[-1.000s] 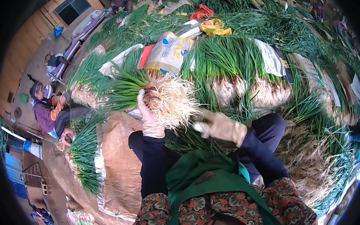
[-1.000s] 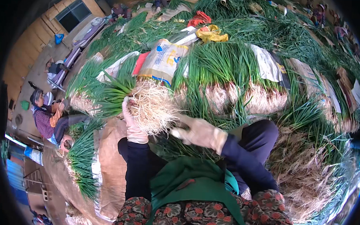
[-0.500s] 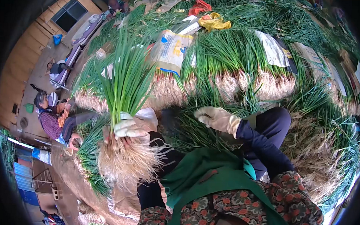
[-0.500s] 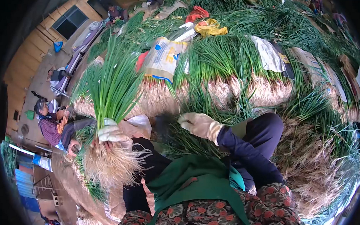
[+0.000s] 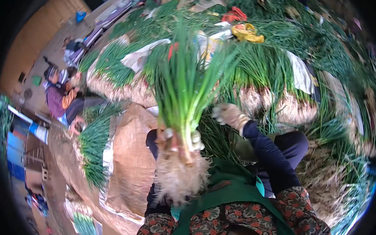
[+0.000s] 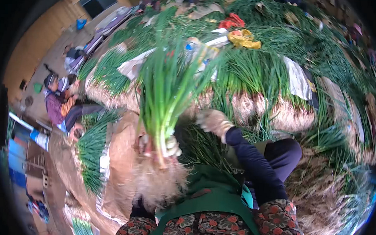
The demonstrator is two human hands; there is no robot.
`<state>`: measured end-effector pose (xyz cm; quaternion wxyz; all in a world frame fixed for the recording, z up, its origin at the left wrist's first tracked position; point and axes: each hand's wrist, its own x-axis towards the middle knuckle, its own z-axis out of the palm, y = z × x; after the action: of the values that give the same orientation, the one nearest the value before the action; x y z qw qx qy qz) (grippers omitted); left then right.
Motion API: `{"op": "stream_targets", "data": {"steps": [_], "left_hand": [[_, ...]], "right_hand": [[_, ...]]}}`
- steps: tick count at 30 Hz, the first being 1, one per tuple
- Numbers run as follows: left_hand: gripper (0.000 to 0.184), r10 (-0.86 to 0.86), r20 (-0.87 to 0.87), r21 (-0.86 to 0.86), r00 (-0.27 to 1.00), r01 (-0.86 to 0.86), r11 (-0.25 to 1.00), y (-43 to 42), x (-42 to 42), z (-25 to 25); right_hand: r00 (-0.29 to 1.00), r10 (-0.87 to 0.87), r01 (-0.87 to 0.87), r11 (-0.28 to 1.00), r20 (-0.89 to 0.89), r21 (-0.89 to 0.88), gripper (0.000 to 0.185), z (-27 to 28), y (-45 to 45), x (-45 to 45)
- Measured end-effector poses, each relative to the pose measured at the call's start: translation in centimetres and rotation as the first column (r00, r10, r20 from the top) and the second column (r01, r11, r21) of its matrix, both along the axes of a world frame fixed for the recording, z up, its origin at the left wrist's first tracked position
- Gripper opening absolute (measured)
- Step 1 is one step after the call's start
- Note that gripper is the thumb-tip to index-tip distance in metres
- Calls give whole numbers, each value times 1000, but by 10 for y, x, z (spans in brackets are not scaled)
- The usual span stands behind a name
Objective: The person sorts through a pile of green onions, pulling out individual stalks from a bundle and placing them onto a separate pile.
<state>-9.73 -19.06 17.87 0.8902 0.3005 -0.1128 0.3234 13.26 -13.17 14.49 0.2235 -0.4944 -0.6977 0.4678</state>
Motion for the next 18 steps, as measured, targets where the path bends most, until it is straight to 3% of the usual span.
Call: {"op": "stream_targets", "data": {"steps": [2,3,5,6,7,9,10,11,12,13,14,15,17,18], "left_hand": [[60,132,-239,-187,962,-179,966,-11,-11,-2],[59,228,-352,-126,908,-288,949,-19,-11,6],[57,278,-466,-159,840,-389,908,-26,-6,15],[57,293,-400,-162,868,-382,910,-24,-1,12],[47,398,-487,-143,778,-520,842,-28,6,22],[37,445,-507,-42,738,-537,842,-17,3,6],[30,404,-463,-64,789,-485,872,-16,-7,6],[31,547,-513,-45,662,-657,752,-11,-12,-16],[29,619,-514,-96,593,-757,646,-10,-4,-36],[26,585,-518,-162,624,-743,649,-22,-16,-15],[23,552,-519,-228,653,-728,647,-34,-27,6],[21,576,-520,-42,631,-692,720,-33,-47,-7],[23,664,-626,-63,409,-875,480,-42,-55,-14],[24,672,-466,-303,576,-817,490,-42,-60,-22]], "right_hand": [[853,-82,-13,984,515,177,40,-11,-6,27],[724,-187,25,969,664,245,43,-20,-14,35],[978,-146,108,966,151,235,42,-8,-16,39],[992,-95,117,932,-81,342,41,-5,-16,36],[952,-13,151,888,-305,434,40,32,-26,19],[925,193,49,794,-328,607,33,101,-52,-13],[926,295,-67,743,-235,666,30,113,-59,-29],[908,397,-188,673,-135,715,28,120,-66,-46],[942,335,-225,611,9,759,23,124,-73,-67],[946,322,-232,604,33,763,20,116,-69,-80],[957,283,-148,649,-56,746,18,101,-64,-92],[960,242,-68,694,-143,717,16,88,-61,-104],[966,258,-156,581,1,799,14,76,-56,-130],[952,302,-215,548,48,809,16,74,-61,-147]]}}
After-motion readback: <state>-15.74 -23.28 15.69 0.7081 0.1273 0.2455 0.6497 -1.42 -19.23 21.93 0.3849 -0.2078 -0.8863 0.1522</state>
